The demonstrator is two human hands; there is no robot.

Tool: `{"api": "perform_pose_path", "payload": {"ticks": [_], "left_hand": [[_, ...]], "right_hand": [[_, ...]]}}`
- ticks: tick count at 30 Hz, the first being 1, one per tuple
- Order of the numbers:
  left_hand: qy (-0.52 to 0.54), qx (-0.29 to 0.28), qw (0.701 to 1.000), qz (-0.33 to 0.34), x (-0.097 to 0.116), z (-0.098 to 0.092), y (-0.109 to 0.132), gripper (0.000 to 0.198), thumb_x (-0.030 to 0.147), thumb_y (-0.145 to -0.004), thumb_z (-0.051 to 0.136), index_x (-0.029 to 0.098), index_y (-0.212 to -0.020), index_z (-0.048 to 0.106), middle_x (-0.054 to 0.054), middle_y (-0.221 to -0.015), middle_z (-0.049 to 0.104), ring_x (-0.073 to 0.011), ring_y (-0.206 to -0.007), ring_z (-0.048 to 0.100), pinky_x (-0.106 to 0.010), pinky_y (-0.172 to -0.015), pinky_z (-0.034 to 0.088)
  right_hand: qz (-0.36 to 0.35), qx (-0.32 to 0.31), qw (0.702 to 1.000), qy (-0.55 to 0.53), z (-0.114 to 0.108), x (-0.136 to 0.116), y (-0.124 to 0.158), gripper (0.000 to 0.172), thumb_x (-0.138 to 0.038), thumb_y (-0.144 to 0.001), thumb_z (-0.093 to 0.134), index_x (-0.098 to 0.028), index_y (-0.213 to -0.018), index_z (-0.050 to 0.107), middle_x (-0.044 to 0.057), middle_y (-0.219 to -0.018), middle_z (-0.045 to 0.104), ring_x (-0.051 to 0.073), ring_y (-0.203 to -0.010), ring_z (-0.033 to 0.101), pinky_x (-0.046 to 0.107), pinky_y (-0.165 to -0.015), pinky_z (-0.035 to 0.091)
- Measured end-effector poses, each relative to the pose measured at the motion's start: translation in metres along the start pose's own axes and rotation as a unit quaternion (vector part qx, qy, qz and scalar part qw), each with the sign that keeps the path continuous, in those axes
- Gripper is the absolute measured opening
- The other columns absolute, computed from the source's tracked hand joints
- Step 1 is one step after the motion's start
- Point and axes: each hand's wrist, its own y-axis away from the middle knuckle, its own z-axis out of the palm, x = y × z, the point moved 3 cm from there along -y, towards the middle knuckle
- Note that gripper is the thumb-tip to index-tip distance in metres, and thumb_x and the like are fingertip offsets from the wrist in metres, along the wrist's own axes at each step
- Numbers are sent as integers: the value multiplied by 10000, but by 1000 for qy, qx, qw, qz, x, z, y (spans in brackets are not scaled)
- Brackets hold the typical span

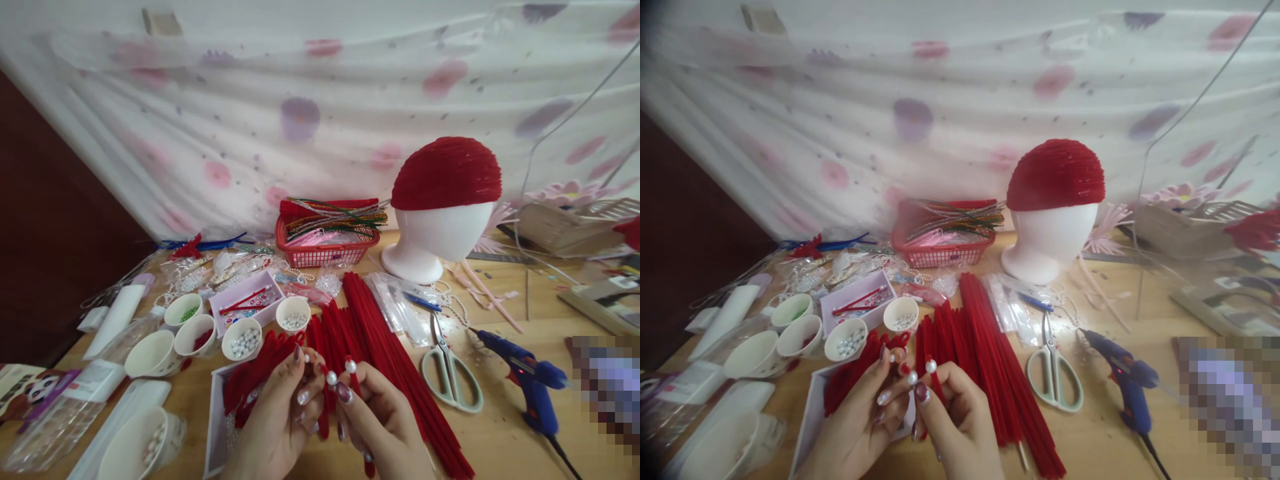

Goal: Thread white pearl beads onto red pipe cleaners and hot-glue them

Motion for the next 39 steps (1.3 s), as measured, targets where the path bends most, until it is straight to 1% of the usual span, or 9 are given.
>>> {"api": "perform_pose_path", "payload": {"ticks": [5,8,11,14,19,26,30,35,39], "left_hand": [[-49,22,999,0,-2,2,1,534,488,-425,1009,150,-731,730,98,-449,473,-22,-395,385,-126,-387,304],[-78,37,996,17,-1,4,4,570,535,-395,997,152,-733,743,88,-457,492,-34,-408,405,-141,-398,316],[-103,52,993,28,2,5,5,546,529,-420,995,144,-727,760,67,-476,518,-33,-423,407,-140,-408,312],[-115,53,991,36,3,6,6,510,508,-432,1000,148,-715,777,54,-491,538,-33,-430,417,-145,-416,310],[-119,50,990,50,4,7,6,497,506,-423,1002,156,-710,797,54,-505,544,-20,-433,410,-134,-425,309],[-129,31,990,47,-1,-3,3,430,512,-560,958,181,-791,810,49,-550,542,-50,-475,430,-158,-435,358],[-121,26,991,50,-1,-3,0,412,496,-562,962,182,-785,814,37,-571,571,-51,-479,438,-159,-433,361],[-119,40,991,45,0,-2,1,433,507,-524,973,184,-766,815,38,-566,580,-42,-473,442,-146,-438,376],[-135,41,988,57,2,-4,3,416,499,-547,968,192,-781,815,37,-581,584,-50,-497,461,-153,-471,403]], "right_hand": [[-4,1,1000,-7,1,0,0,468,-601,-779,818,-176,-764,622,-87,-551,487,39,-461,266,161,-425,197],[-8,13,1000,-17,4,-3,1,470,-590,-746,848,-173,-738,631,-62,-571,546,49,-483,350,167,-440,243],[-1,46,999,-25,6,-5,2,470,-580,-712,877,-171,-714,645,-49,-560,582,61,-495,417,183,-480,317],[-2,48,998,-29,8,-7,2,470,-578,-703,883,-171,-688,648,-45,-536,591,71,-488,445,204,-507,357],[-8,51,998,-31,7,-8,1,468,-570,-701,888,-160,-682,664,-40,-527,606,71,-484,482,193,-502,355],[-12,45,999,-9,7,-5,-1,472,-582,-703,880,-158,-670,674,-37,-523,599,74,-478,489,189,-498,376],[-13,43,999,3,6,-6,-2,475,-590,-708,872,-163,-665,670,-31,-513,600,82,-474,483,202,-498,382],[-9,38,999,1,5,-6,-3,467,-598,-720,861,-168,-678,685,-28,-523,610,80,-472,483,200,-498,388],[-9,42,999,2,5,-6,-4,471,-603,-714,862,-174,-676,672,-30,-512,614,87,-468,487,209,-494,389]]}}
